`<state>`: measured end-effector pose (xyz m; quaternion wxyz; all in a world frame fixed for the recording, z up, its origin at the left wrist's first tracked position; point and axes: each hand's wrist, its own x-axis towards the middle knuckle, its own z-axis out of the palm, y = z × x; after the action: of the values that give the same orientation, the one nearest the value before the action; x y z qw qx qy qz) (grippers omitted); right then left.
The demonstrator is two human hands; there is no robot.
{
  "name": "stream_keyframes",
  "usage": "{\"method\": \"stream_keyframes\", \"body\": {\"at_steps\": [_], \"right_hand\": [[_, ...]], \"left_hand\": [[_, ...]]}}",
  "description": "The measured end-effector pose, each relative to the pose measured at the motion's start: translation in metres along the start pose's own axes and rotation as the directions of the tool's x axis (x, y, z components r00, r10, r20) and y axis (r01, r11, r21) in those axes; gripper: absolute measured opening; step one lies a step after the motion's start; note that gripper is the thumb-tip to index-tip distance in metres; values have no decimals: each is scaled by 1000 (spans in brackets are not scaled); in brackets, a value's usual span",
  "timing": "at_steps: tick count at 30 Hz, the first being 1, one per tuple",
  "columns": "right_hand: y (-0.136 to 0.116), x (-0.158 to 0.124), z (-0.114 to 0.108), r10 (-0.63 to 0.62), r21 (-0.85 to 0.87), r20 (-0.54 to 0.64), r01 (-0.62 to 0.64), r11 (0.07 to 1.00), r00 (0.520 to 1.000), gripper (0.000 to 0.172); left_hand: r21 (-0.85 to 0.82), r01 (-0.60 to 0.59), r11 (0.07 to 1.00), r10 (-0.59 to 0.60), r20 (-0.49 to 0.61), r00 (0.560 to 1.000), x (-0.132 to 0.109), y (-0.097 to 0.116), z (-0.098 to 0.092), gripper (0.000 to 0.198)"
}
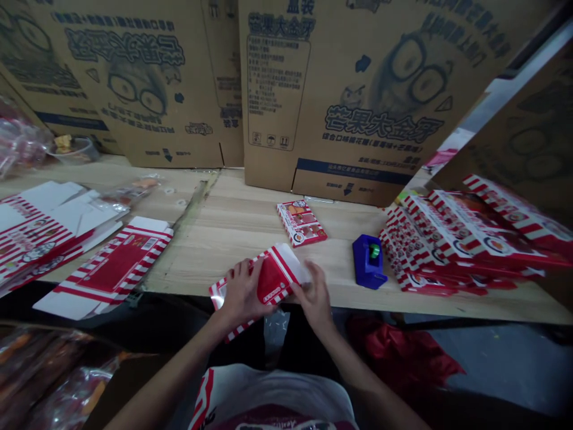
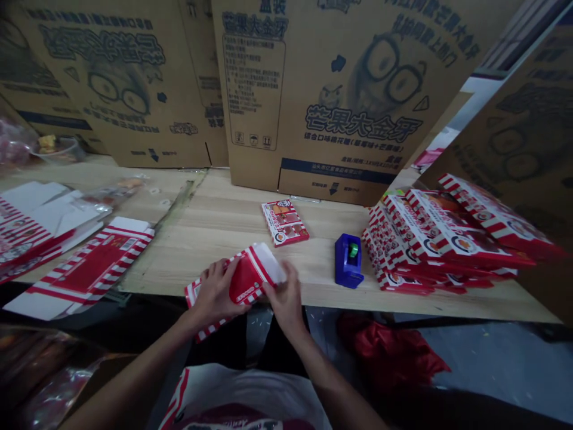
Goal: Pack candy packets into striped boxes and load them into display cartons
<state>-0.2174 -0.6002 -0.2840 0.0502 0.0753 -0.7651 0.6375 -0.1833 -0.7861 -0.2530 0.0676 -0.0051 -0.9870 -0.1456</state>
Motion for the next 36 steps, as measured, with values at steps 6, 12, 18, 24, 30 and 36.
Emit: {"method": "stream_keyframes", "body": {"at_steps": [6,12,18,24,30,36], "right_hand": [[-10,-17,-12,191,332,19,-186,925,981,46],[-1,-17,-33,244,405,185,-300,864,952,52],[17,-31,-45,248,227,223,-297,927,943,37],[11,-26,-30,179,175,185,-212,961,966,23],[-1,-16,-29,293,319,326,-396,861,899,34],[5,-9,-37,196,251,340,-290,924,920,28]], "left_hand": [[-293,201,935,-241,-107,965,-31,21,3,114],[-885,140,445,-120,96,988,-46,5,26,76],[-967,211,140,11,215,977,-55,7,32,67],[-942,175,287,-211,116,971,-38,10,33,26],[-968,213,129,-289,169,942,-31,4,27,35],[-878,109,465,-47,99,994,-33,-6,15,19]]}}
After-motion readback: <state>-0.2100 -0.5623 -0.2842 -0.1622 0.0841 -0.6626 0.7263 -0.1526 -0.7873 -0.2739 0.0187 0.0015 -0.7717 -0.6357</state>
